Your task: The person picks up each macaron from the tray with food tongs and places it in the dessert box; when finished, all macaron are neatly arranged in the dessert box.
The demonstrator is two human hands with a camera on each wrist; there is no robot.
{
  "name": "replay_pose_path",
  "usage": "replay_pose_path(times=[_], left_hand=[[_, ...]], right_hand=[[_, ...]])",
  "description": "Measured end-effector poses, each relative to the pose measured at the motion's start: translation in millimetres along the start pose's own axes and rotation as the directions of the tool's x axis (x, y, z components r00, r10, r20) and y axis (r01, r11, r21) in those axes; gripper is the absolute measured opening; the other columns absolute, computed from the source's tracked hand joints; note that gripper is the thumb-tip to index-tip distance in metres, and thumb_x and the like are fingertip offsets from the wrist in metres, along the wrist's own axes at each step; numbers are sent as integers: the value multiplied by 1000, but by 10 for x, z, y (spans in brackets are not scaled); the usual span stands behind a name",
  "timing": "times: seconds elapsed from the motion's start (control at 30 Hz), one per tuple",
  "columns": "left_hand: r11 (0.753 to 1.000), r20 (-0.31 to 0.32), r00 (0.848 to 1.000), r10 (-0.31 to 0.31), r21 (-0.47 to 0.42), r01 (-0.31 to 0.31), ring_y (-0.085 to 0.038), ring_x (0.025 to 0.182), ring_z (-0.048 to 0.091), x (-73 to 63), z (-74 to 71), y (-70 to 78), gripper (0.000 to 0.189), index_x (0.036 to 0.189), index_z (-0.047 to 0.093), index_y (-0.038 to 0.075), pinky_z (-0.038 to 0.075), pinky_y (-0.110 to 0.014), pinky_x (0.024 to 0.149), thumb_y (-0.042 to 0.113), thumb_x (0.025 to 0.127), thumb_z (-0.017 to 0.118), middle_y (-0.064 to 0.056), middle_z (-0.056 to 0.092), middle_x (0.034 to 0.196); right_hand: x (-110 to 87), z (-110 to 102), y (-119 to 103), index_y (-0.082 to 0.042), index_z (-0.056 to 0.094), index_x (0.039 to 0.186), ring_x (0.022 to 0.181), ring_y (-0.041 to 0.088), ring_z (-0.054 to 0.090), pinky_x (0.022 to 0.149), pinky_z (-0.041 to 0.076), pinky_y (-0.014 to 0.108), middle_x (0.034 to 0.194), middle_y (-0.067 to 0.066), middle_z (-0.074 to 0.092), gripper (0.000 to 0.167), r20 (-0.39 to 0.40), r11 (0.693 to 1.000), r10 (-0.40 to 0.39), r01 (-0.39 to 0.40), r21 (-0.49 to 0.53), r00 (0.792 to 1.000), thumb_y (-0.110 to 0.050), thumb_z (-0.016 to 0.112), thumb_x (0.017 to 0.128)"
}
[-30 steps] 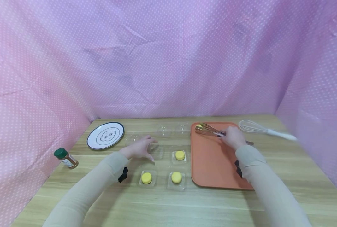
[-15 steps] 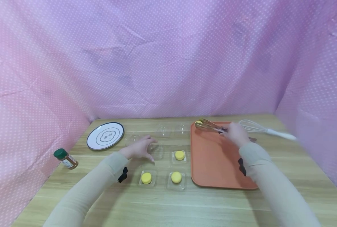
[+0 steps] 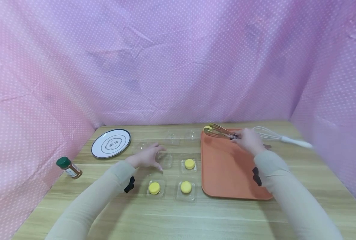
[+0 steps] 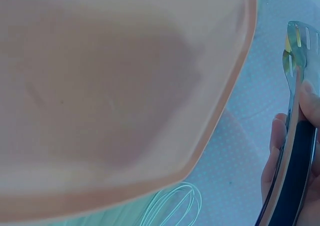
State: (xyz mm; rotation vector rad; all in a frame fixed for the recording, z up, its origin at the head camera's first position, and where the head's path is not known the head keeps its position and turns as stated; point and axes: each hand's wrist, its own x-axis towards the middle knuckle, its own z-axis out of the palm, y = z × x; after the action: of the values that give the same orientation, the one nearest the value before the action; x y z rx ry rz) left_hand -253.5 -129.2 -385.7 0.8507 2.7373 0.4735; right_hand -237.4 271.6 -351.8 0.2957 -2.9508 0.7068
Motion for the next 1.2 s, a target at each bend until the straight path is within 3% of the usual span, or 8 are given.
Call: replay_pose_path(times=[0.17,0.57,0.73,0.87,1.1,1.2], left_hand=[[1000,-5,1000,10,12,-10,-18,91,54,0,-13,6,91,135,46,0,47,-34,99,32,60,87,-12,48,121],[1000,9,1000,-11,-19,11,-21,94,54,0,-45,22,89,135,46,1,47,-35,99,29,62,87,-13,47,121],[1000,10,1000,-9,-10,10,-19,91,55,-1,-36,19,89,135,46,2,47,-35,99,29,61,87,-12,47,122],[1000,12,1000,-12,-17,13,-19,92,55,-5,-33,22,89,135,46,1,47,-35,99,29,62,87,-13,47,124],[1000,10,1000,-8,-5,8,-24,102,55,-6,-23,17,89,135,46,1,45,-38,103,29,61,87,-13,47,124],[1000,10,1000,-6,-5,6,-25,104,55,-7,-13,10,90,136,45,1,44,-38,103,30,61,86,-12,47,125]], right_hand=[[-21,1,-22,5,60,122,51,15,45,48,36,26,82,19,69,44,-12,1000,-18,18,13,1000,-16,69,85],[-45,25,-184,-1,64,120,47,13,41,48,32,26,73,12,69,41,-2,999,-46,46,9,999,-20,70,84],[-52,71,-242,-3,63,123,45,13,40,46,33,26,84,16,71,42,20,999,-36,35,27,999,-20,70,85],[-49,130,-273,-3,64,121,44,10,37,47,33,25,92,18,71,39,5,996,-79,78,44,997,-17,70,85],[-68,239,-365,1,66,116,41,8,25,41,25,22,68,12,69,38,-10,989,-131,132,65,991,-16,72,82],[-84,286,-427,0,67,115,45,9,34,44,29,23,78,12,71,36,8,988,-130,128,89,992,-14,72,82]])
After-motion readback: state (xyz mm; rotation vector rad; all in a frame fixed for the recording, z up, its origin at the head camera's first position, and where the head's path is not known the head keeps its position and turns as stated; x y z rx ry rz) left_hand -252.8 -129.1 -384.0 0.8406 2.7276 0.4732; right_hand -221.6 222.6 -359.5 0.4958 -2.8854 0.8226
